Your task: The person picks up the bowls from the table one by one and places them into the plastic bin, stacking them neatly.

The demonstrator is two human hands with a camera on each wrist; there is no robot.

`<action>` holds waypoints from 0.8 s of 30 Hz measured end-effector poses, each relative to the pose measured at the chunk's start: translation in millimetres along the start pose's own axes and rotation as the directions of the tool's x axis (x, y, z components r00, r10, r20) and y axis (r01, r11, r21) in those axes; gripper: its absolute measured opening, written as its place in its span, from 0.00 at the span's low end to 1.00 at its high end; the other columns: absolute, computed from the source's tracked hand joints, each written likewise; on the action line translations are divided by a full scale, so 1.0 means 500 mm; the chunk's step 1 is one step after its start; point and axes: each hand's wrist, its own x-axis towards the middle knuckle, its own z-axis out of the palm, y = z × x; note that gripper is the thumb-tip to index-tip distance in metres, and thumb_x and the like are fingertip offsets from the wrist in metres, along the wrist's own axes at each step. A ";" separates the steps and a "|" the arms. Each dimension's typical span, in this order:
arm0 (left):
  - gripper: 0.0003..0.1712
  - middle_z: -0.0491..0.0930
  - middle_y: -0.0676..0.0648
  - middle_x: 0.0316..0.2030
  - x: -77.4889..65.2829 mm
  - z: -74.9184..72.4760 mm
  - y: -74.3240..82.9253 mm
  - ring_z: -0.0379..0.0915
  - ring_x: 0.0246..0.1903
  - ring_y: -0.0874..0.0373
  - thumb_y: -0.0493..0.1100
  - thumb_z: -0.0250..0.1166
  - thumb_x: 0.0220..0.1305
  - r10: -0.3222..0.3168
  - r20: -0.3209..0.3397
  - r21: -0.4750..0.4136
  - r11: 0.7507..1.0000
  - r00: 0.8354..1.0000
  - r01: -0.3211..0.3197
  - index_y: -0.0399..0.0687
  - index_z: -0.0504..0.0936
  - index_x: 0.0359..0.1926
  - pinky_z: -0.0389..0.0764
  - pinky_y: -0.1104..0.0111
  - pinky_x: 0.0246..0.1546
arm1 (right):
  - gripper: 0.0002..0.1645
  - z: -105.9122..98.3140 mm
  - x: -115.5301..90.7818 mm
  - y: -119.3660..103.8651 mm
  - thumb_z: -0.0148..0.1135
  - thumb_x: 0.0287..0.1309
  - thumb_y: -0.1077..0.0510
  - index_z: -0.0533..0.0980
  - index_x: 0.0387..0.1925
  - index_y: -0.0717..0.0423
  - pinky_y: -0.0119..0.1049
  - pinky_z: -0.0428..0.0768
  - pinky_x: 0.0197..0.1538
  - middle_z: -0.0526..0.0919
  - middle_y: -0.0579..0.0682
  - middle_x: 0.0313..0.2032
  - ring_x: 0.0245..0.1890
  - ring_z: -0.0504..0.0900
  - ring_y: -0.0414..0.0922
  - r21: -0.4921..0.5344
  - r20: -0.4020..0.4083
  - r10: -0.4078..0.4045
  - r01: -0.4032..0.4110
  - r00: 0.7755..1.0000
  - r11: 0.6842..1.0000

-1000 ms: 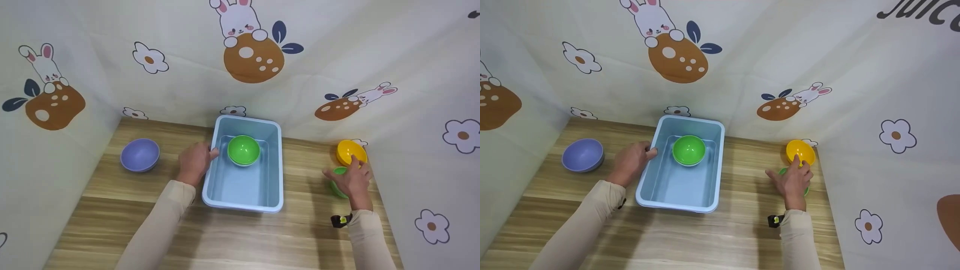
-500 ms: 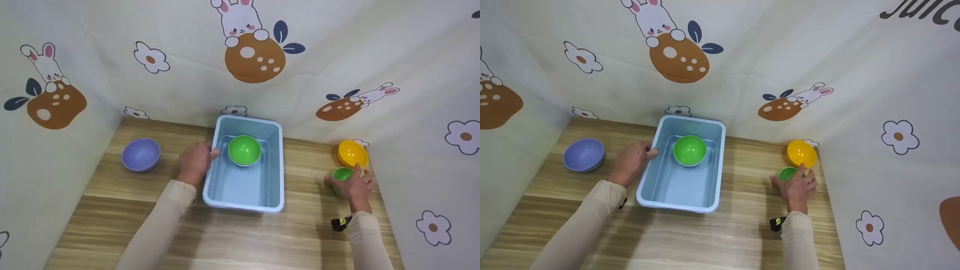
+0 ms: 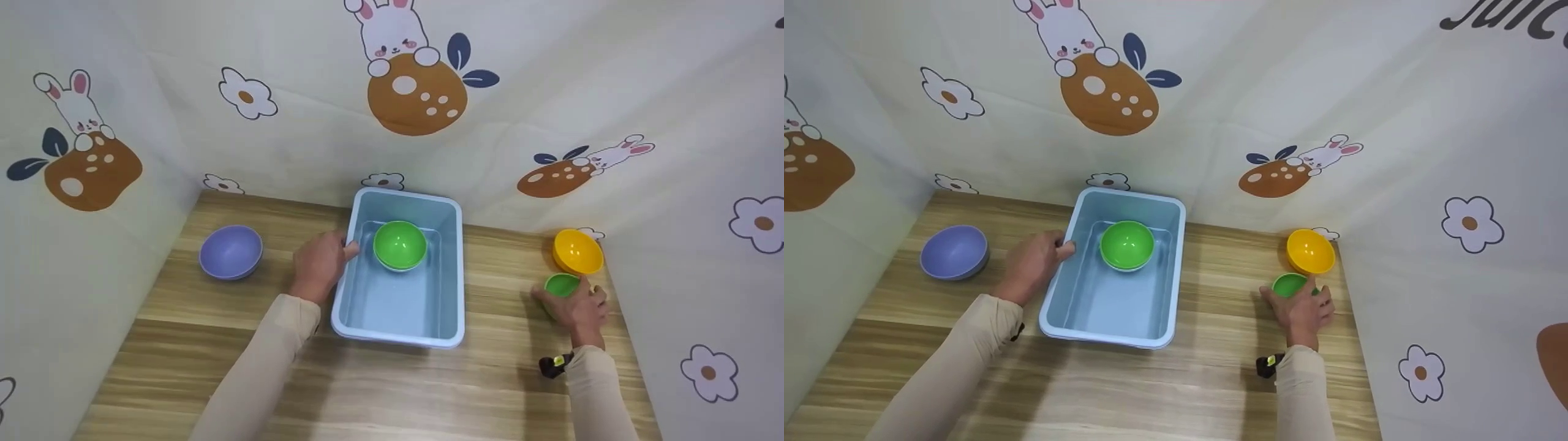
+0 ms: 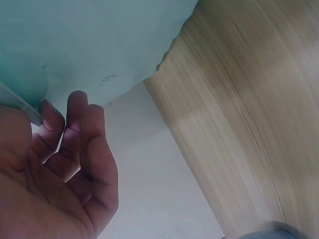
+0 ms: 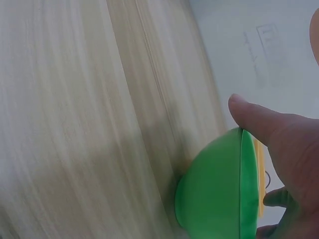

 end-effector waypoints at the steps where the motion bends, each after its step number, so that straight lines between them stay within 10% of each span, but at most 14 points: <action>1: 0.14 0.79 0.47 0.25 0.000 0.000 0.001 0.75 0.28 0.53 0.53 0.59 0.70 -0.003 0.002 -0.004 1.000 1.000 0.003 0.48 0.83 0.38 0.69 0.64 0.28 | 0.76 0.001 0.000 0.000 0.65 0.51 0.23 0.36 0.80 0.59 0.74 0.51 0.69 0.35 0.79 0.74 0.71 0.44 0.79 0.005 0.005 0.002 -0.002 1.000 1.000; 24: 0.17 0.79 0.48 0.25 -0.002 -0.003 0.004 0.76 0.29 0.53 0.55 0.59 0.71 -0.034 0.031 -0.021 0.999 0.999 0.034 0.48 0.84 0.39 0.70 0.64 0.29 | 0.78 -0.001 -0.007 0.005 0.68 0.48 0.23 0.37 0.79 0.61 0.70 0.65 0.63 0.41 0.81 0.70 0.66 0.50 0.76 -0.001 0.046 -0.014 0.015 0.999 1.000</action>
